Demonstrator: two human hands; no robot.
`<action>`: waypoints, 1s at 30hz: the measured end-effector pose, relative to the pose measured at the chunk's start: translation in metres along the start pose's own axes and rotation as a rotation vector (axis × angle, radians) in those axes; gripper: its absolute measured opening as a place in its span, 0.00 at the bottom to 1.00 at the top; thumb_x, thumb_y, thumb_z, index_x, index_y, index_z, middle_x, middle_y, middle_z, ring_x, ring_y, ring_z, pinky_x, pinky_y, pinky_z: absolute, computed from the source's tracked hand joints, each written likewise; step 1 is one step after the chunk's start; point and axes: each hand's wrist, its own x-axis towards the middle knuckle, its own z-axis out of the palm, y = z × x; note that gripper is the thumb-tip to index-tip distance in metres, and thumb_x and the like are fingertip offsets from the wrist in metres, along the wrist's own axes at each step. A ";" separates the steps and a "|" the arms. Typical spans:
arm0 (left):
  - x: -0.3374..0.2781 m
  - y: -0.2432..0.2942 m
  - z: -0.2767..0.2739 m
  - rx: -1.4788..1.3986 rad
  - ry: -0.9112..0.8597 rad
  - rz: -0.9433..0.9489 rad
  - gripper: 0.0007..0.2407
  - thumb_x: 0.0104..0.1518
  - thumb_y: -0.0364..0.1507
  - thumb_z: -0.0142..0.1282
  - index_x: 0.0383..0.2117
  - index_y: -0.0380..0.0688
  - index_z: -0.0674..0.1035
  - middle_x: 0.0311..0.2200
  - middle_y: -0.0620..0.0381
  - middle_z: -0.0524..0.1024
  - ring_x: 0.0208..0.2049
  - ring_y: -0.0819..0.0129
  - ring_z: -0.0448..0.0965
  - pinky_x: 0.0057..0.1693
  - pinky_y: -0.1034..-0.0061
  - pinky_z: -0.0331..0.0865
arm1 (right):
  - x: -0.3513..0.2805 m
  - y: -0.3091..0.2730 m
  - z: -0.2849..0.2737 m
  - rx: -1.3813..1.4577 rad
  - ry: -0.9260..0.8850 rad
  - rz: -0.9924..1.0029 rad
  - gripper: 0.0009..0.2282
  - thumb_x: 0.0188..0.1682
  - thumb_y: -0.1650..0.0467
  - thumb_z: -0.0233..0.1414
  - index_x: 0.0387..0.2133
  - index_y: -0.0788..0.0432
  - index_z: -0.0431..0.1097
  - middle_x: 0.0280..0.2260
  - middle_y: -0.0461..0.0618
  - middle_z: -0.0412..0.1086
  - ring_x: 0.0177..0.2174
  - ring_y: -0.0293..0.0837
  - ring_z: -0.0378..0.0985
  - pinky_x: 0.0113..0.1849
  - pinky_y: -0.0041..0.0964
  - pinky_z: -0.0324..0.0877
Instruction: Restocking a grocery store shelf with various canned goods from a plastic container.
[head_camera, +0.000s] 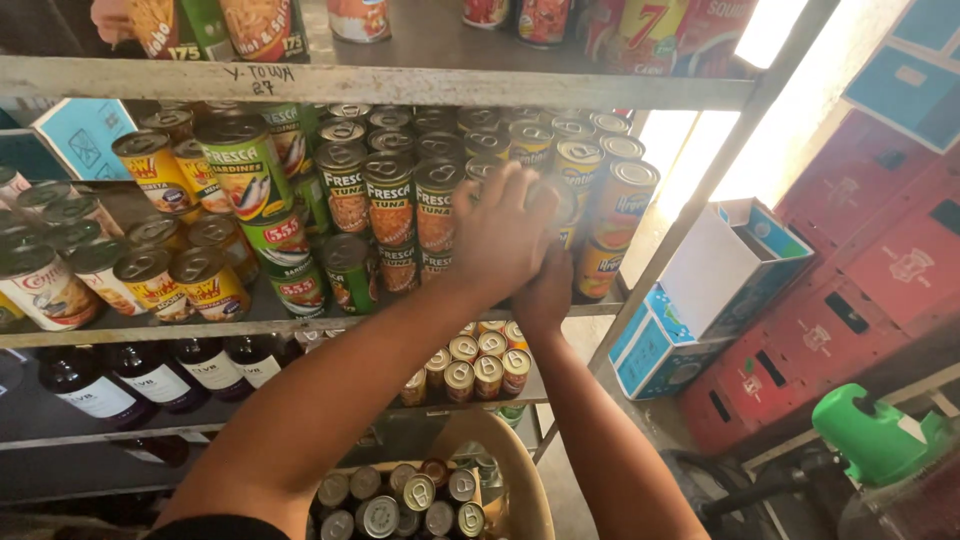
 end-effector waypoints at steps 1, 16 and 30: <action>-0.004 0.001 0.000 -0.001 0.002 0.002 0.17 0.46 0.36 0.62 0.44 0.52 0.76 0.53 0.54 0.72 0.60 0.56 0.65 0.56 0.45 0.57 | -0.002 0.008 0.004 -0.001 0.003 -0.002 0.17 0.50 0.64 0.54 0.48 0.61 0.69 0.47 0.59 0.70 0.47 0.63 0.69 0.50 0.56 0.64; -0.034 -0.007 -0.090 -0.407 0.158 -0.058 0.17 0.53 0.36 0.67 0.39 0.41 0.72 0.52 0.41 0.74 0.53 0.44 0.75 0.54 0.52 0.62 | -0.004 -0.016 -0.008 -0.078 0.079 -0.131 0.23 0.44 0.66 0.58 0.50 0.67 0.65 0.45 0.70 0.64 0.47 0.69 0.65 0.44 0.53 0.65; -0.004 -0.021 -0.186 -0.698 0.178 0.102 0.18 0.55 0.29 0.69 0.44 0.39 0.69 0.53 0.38 0.72 0.54 0.50 0.77 0.57 0.62 0.73 | -0.015 -0.004 -0.053 0.204 0.122 0.072 0.21 0.41 0.71 0.65 0.44 0.62 0.63 0.39 0.56 0.70 0.37 0.50 0.78 0.35 0.40 0.76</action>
